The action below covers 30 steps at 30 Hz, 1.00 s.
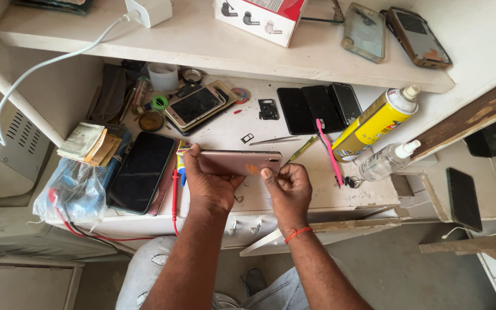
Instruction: The person holds a smartphone at a repair workbench, pries off its back cover, and works at the internals with a small screwdriver. They remove the back panel, set it aside, and continue unscrewing and handling the exposed phone body and battery area.
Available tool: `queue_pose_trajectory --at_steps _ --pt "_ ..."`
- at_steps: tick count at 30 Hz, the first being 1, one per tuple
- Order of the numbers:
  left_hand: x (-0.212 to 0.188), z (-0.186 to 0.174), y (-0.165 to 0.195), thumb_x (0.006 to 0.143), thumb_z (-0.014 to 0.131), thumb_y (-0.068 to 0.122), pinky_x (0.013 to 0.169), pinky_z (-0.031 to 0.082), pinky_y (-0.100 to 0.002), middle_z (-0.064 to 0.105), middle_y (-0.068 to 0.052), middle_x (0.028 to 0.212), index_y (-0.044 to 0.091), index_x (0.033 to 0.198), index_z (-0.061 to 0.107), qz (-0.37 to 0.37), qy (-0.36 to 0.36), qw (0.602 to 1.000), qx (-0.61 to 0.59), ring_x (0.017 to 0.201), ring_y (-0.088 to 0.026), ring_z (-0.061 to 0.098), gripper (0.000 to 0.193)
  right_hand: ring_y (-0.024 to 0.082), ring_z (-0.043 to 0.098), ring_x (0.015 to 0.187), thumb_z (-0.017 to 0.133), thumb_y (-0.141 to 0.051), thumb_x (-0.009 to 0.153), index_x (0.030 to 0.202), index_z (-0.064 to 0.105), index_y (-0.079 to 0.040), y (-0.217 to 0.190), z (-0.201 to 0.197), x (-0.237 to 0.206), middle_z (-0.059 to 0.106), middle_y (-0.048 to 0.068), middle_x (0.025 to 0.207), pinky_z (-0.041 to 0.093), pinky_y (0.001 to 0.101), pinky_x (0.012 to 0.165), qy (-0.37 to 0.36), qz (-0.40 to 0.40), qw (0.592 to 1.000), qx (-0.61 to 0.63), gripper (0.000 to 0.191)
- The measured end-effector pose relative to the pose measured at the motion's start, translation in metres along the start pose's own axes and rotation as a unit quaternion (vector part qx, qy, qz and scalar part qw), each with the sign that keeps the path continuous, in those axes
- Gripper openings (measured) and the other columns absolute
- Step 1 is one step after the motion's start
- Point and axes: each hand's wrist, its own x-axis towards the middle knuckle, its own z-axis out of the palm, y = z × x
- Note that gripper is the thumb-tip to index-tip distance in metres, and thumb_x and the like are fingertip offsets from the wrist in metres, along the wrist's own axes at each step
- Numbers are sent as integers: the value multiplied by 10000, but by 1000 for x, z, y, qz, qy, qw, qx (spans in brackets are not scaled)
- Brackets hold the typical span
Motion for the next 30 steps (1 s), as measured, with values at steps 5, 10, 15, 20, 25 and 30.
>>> queue_pose_trajectory --at_steps 5,10,15,20,25,30 --pt "5 -2 -4 679 700 599 1051 469 -662 549 -223 1413 57 1451 416 -4 11 1000 1 1300 -427 567 986 49 581 861 790 -161 908 1128 539 -18 -4 4 -5 662 40 1039 518 207 746 -13 -55 996 -74 362" --pt "11 -10 -10 714 707 585 1092 450 -641 547 -213 1388 58 1442 394 -10 31 999 37 1297 -394 571 952 50 625 908 742 -181 961 1166 594 -2 -6 -8 -2 698 37 1060 539 216 808 -75 -32 992 -96 310" --pt "8 -29 -2 845 634 564 1069 448 -582 609 -176 1270 12 1353 473 -44 -96 986 126 1180 -350 603 767 86 635 834 763 -108 937 1140 619 -14 -5 -26 7 719 43 955 528 235 748 -97 -47 976 -190 265" --pt "-3 -38 18 853 563 300 1029 513 -521 606 -137 1216 91 1302 441 -62 -137 955 257 1102 -339 657 509 119 738 935 729 36 854 1066 680 -29 -9 -42 18 710 70 1080 631 275 805 -129 -85 957 -247 227" --pt "-16 -34 30 769 513 63 973 568 -470 571 -150 1330 125 1444 391 -61 -156 938 303 1107 -291 648 689 185 726 1010 761 108 736 1032 708 -42 -14 -41 14 706 94 1127 615 308 829 -127 -150 925 -324 335" --pt "-22 -39 32 657 496 -32 960 575 -498 535 -162 1433 106 1456 364 -57 -189 945 260 1164 -320 646 821 247 728 1033 789 92 705 1043 717 -50 -18 -37 9 715 107 1111 588 315 898 -125 -199 898 -372 374"
